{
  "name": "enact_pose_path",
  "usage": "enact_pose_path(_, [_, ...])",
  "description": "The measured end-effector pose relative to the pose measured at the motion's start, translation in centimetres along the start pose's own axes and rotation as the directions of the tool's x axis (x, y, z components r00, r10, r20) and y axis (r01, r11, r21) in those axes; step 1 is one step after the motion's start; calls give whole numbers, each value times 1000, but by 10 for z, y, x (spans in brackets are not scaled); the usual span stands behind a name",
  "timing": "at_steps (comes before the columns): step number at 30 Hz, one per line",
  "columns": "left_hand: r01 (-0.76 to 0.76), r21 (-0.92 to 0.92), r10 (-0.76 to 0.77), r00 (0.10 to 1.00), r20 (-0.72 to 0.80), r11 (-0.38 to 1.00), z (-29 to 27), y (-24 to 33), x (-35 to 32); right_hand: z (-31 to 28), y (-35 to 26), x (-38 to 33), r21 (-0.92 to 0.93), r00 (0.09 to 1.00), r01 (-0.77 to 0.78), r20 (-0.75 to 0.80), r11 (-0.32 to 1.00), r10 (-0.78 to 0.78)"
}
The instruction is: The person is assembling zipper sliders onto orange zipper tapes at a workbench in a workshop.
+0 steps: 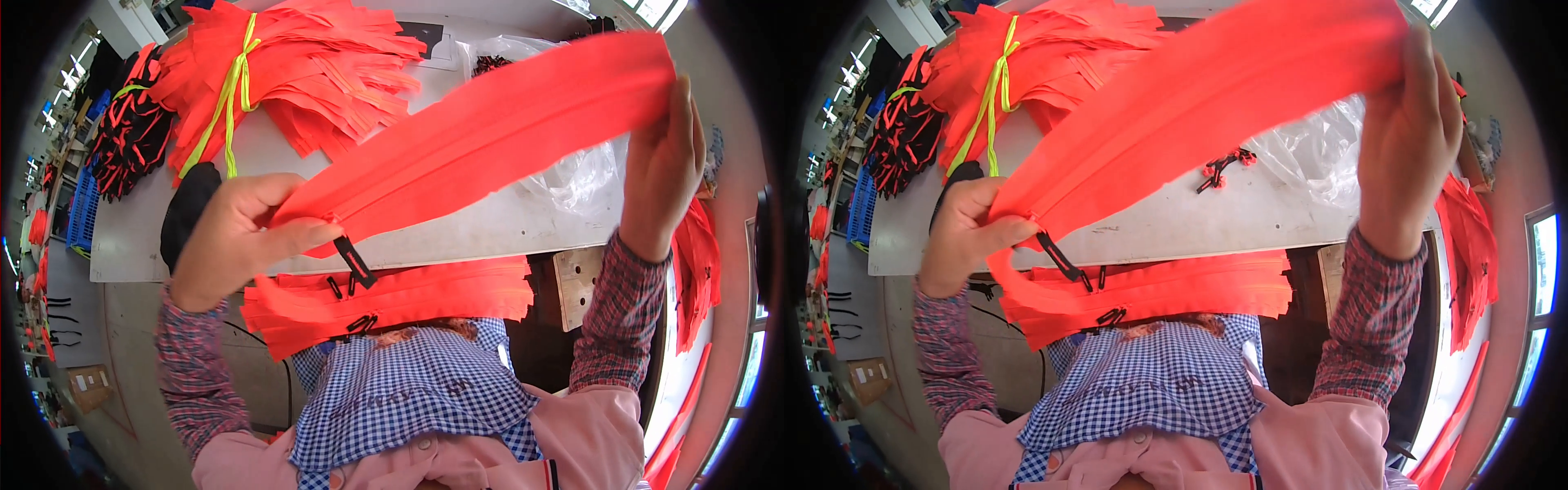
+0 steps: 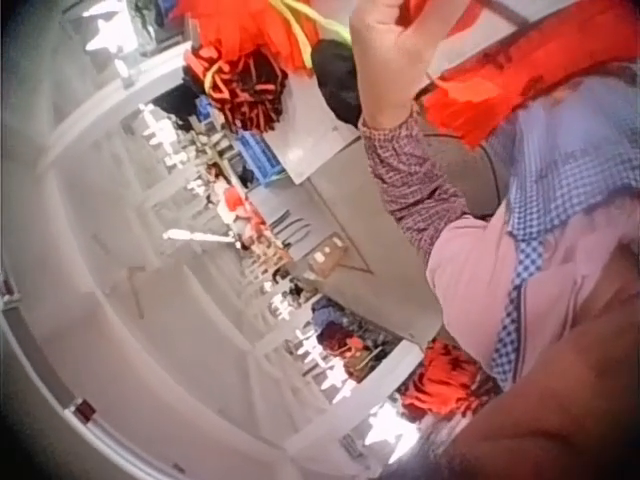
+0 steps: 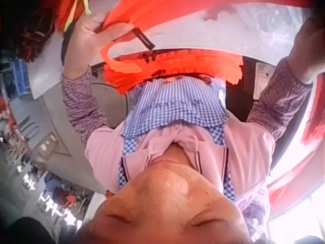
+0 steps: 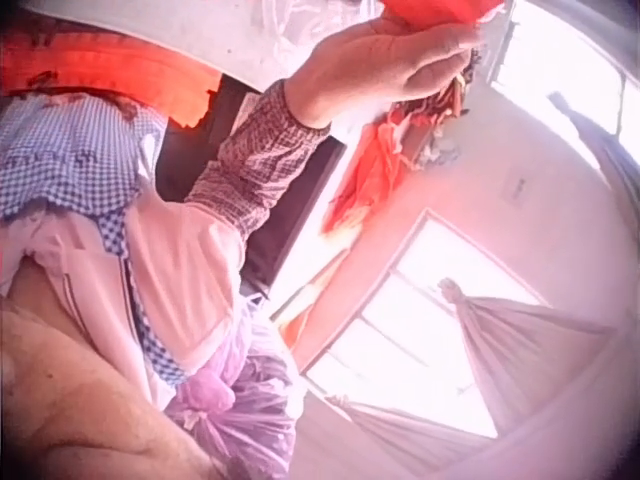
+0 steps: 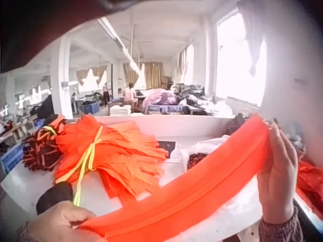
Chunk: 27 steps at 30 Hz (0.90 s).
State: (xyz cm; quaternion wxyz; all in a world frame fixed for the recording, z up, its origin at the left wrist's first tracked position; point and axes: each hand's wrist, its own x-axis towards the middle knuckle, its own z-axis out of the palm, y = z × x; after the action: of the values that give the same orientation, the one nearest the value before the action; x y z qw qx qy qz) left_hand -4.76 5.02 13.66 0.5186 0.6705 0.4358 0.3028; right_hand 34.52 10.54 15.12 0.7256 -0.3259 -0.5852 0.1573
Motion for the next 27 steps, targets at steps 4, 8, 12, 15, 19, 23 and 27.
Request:
enact_pose_path(4, [190,39,-194,951,240,981,-15,-8,1,-31,10,-53,-230,960,-238,-201,944,193])
enact_pose_path(8, [122,116,-155,928,338,986,10,-98,11,-129,59,-139,-93,670,-742,-104,664,735])
enact_pose_path(12, [-107,487,-22,968,252,867,45,-154,-7,-144,74,-195,-834,747,-330,55,441,663])
enact_pose_path(15, [-65,570,-218,884,414,819,53,-132,-40,-116,62,-189,-851,771,-240,125,467,624])
enact_pose_path(19, [225,545,-485,779,397,808,16,-128,-89,-92,76,-174,-836,742,-226,185,499,645])
enact_pose_path(23, [795,537,-957,275,95,281,-52,-205,-206,-74,87,-173,-759,764,-241,236,605,601])
enact_pose_path(27, [903,427,-781,-292,552,-36,15,-319,-391,-58,109,-173,-700,794,-150,336,698,507])
